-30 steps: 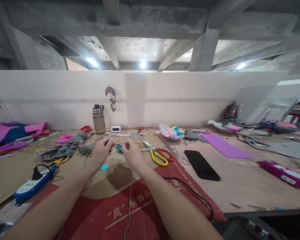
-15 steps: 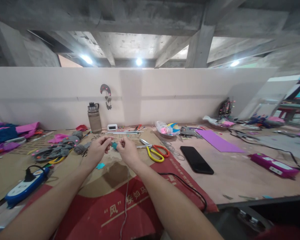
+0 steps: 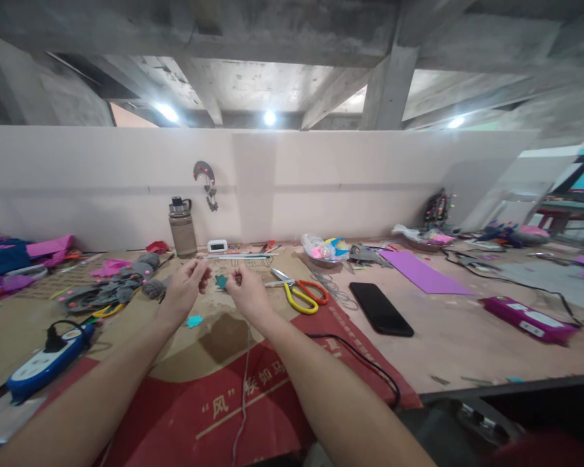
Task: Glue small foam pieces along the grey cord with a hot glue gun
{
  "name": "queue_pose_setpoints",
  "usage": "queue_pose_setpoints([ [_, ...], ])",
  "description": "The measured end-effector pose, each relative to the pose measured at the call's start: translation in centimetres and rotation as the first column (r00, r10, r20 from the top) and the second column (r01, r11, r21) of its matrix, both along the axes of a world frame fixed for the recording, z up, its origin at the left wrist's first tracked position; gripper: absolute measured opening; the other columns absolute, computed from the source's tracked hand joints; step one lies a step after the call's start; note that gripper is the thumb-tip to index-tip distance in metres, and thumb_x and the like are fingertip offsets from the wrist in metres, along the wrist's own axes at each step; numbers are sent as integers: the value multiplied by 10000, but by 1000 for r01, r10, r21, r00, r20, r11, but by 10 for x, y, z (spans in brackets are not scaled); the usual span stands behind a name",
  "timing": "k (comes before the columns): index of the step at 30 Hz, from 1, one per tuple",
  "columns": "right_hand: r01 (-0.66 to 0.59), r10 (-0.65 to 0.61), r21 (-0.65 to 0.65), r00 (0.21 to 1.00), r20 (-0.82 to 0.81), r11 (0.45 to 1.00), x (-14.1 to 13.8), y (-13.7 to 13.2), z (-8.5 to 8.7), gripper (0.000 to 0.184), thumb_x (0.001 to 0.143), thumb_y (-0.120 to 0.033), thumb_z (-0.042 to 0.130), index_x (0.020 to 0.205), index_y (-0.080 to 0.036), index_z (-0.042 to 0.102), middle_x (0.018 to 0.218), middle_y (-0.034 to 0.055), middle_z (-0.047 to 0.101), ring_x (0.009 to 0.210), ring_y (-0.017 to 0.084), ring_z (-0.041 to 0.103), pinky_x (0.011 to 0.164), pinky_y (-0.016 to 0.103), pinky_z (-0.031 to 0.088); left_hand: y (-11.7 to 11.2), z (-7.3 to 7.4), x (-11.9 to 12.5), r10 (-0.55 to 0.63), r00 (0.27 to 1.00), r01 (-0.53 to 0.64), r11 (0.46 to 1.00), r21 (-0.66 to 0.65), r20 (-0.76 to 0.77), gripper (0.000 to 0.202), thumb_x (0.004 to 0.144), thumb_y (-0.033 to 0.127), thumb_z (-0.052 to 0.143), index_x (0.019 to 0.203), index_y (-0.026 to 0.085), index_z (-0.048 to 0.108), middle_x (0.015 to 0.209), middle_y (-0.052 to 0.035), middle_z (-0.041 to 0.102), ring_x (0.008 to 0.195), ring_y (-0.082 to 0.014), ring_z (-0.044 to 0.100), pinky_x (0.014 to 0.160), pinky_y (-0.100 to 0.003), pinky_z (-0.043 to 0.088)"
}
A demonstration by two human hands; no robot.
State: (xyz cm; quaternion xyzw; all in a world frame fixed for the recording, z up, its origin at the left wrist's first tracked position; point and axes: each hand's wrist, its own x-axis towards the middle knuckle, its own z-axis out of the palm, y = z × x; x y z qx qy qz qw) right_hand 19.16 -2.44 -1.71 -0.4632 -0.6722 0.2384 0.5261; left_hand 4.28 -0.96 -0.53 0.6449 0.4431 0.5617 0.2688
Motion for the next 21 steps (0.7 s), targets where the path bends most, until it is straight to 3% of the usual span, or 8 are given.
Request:
queue_pose_setpoints([
  [4, 9, -10, 16, 1000, 7, 1000, 0, 2, -1, 73, 724, -223, 432, 689, -187, 485, 606, -41, 484, 544, 104, 414, 533, 220, 310, 3, -1, 1, -108, 993, 109, 994, -29, 40, 395, 769, 540, 486, 824, 162, 586, 698, -7, 538, 562, -113, 486, 454, -211, 395],
  [8, 11, -11, 17, 1000, 3, 1000, 0, 3, -2, 88, 733, -235, 433, 685, -187, 489, 597, -39, 488, 542, 105, 419, 523, 220, 307, 4, -2, 2, -199, 980, 198, 977, -83, -1, 422, 779, 545, 458, 820, 156, 618, 716, -28, 568, 624, -141, 512, 488, -230, 421],
  [21, 12, -13, 23, 1000, 6, 1000, 0, 4, -2, 117, 754, -269, 441, 692, -187, 497, 606, -33, 501, 556, 108, 442, 516, 217, 321, 2, 0, 4, -261, 965, 255, 960, -112, -38, 356, 758, 496, 505, 686, 160, 595, 631, -12, 542, 577, -133, 488, 493, -234, 401],
])
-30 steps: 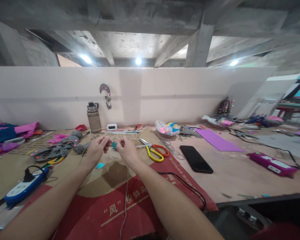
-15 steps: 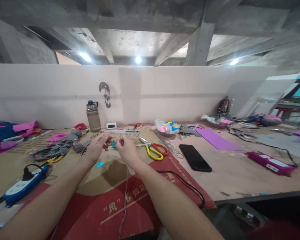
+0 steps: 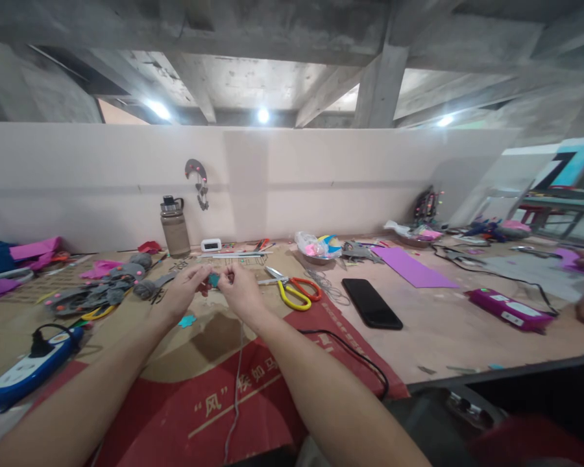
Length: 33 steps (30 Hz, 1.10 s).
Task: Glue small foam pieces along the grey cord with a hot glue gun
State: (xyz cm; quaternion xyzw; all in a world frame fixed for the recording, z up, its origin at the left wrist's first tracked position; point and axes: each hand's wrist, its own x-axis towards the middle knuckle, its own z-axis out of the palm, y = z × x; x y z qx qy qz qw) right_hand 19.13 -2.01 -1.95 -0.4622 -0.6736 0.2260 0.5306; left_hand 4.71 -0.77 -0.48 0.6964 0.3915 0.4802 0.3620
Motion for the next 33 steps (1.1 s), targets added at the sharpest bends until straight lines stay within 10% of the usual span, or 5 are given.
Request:
queue_pose_setpoints([
  [33, 1, -1, 0, 1000, 14, 1000, -1, -1, 1, 102, 751, -253, 440, 692, -189, 492, 583, -35, 497, 554, 109, 449, 515, 212, 306, 10, -9, -5, 108, 993, -106, 993, 52, -38, 379, 775, 513, 498, 776, 163, 643, 659, -20, 588, 547, -129, 500, 486, -237, 394],
])
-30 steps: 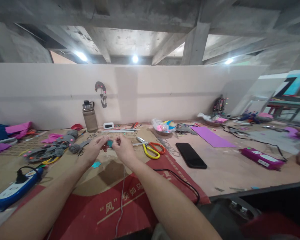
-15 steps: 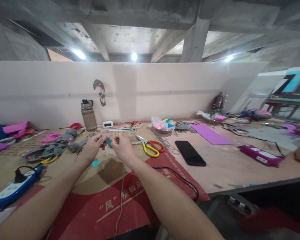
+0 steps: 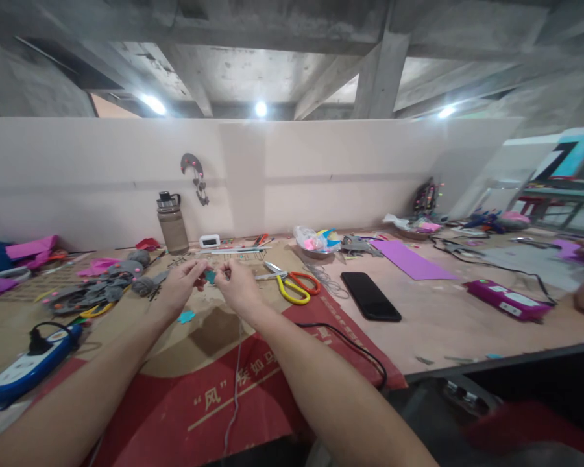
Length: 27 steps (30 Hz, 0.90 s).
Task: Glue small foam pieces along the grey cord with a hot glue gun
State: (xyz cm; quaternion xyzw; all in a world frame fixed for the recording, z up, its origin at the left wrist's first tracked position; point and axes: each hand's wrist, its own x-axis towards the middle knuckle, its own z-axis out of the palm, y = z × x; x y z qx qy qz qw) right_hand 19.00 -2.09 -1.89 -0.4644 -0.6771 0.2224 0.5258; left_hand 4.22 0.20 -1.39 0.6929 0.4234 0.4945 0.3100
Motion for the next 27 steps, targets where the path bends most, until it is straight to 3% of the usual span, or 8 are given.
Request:
queue_pose_setpoints([
  [7, -16, 16, -5, 1000, -7, 1000, 1, 0, 0, 106, 749, -263, 441, 711, -184, 501, 600, -39, 489, 552, 105, 434, 525, 215, 312, -2, 2, 1, -8, 1000, 8, 1000, -12, 13, 382, 766, 519, 496, 714, 161, 618, 631, -12, 570, 554, -130, 496, 485, -232, 387],
  [16, -31, 31, -7, 999, -28, 1000, 4, -3, 3, 93, 743, -258, 427, 689, -190, 460, 590, -47, 453, 537, 102, 402, 513, 217, 302, -5, 3, 1, -55, 997, 57, 998, -29, 57, 370, 785, 497, 493, 772, 152, 624, 647, -15, 535, 582, -131, 489, 492, -231, 402],
  [21, -16, 16, -24, 1000, -19, 1000, 4, -4, 4, 95, 743, -264, 437, 691, -191, 468, 577, -51, 444, 523, 100, 392, 511, 218, 296, -11, 10, 3, -116, 993, 116, 993, -11, 4, 306, 785, 437, 503, 698, 156, 585, 620, 2, 512, 562, -116, 468, 509, -228, 398],
  [27, -6, 5, -21, 1000, -28, 1000, 4, -4, 6, 86, 733, -254, 449, 684, -186, 469, 582, -48, 453, 532, 100, 399, 511, 218, 302, -15, 13, 5, -115, 991, 115, 993, -7, -63, 211, 742, 349, 523, 765, 156, 604, 622, 14, 520, 547, -104, 456, 517, -223, 389],
])
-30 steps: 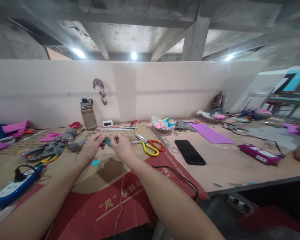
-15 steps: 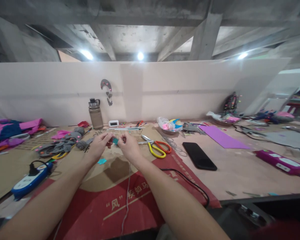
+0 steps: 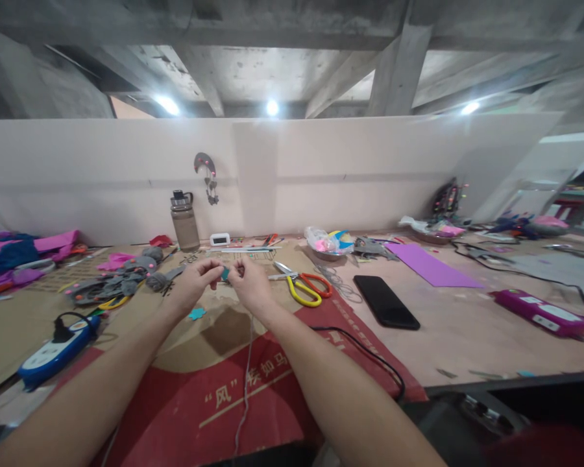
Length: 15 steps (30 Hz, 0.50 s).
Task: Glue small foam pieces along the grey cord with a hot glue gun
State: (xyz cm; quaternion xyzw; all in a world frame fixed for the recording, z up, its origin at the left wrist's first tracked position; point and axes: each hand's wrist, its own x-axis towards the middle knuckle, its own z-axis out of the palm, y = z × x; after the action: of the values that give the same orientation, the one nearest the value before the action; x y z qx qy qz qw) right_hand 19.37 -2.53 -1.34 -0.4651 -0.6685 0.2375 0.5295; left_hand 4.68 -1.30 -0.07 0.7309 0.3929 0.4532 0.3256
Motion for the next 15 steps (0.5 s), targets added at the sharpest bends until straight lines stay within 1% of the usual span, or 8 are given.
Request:
queue_pose_setpoints([
  [3, -7, 7, -6, 1000, -5, 1000, 0, -1, 0, 86, 736, -251, 447, 689, -186, 476, 575, -49, 459, 529, 100, 405, 512, 216, 307, 2, -2, -1, 7, 1000, -7, 1000, 4, -26, 210, 727, 346, 524, 790, 160, 601, 640, 14, 534, 553, -106, 457, 522, -226, 384],
  [7, -12, 12, -21, 1000, -7, 1000, 0, 0, 0, 99, 748, -262, 441, 694, -188, 479, 572, -46, 470, 526, 101, 415, 507, 215, 310, 3, -2, 0, 33, 998, -32, 999, 19, -62, 198, 716, 344, 536, 775, 164, 593, 613, 19, 526, 535, -106, 436, 515, -229, 362],
  [11, 12, -12, 4, 1000, 13, 1000, 0, 2, -1, 103, 748, -266, 450, 689, -188, 483, 587, -43, 475, 540, 102, 422, 518, 216, 316, 2, -1, 0, 33, 997, -32, 999, 26, -66, 191, 720, 349, 542, 749, 166, 589, 613, 17, 527, 537, -103, 427, 510, -226, 344],
  [15, 26, -26, 26, 999, 29, 999, -1, 4, -3, 102, 745, -255, 451, 678, -186, 484, 595, -41, 479, 553, 101, 430, 522, 214, 315, 4, -3, -3, 24, 996, -21, 999, 38, -85, 180, 735, 350, 538, 749, 175, 576, 602, 33, 505, 534, -99, 414, 509, -221, 333],
])
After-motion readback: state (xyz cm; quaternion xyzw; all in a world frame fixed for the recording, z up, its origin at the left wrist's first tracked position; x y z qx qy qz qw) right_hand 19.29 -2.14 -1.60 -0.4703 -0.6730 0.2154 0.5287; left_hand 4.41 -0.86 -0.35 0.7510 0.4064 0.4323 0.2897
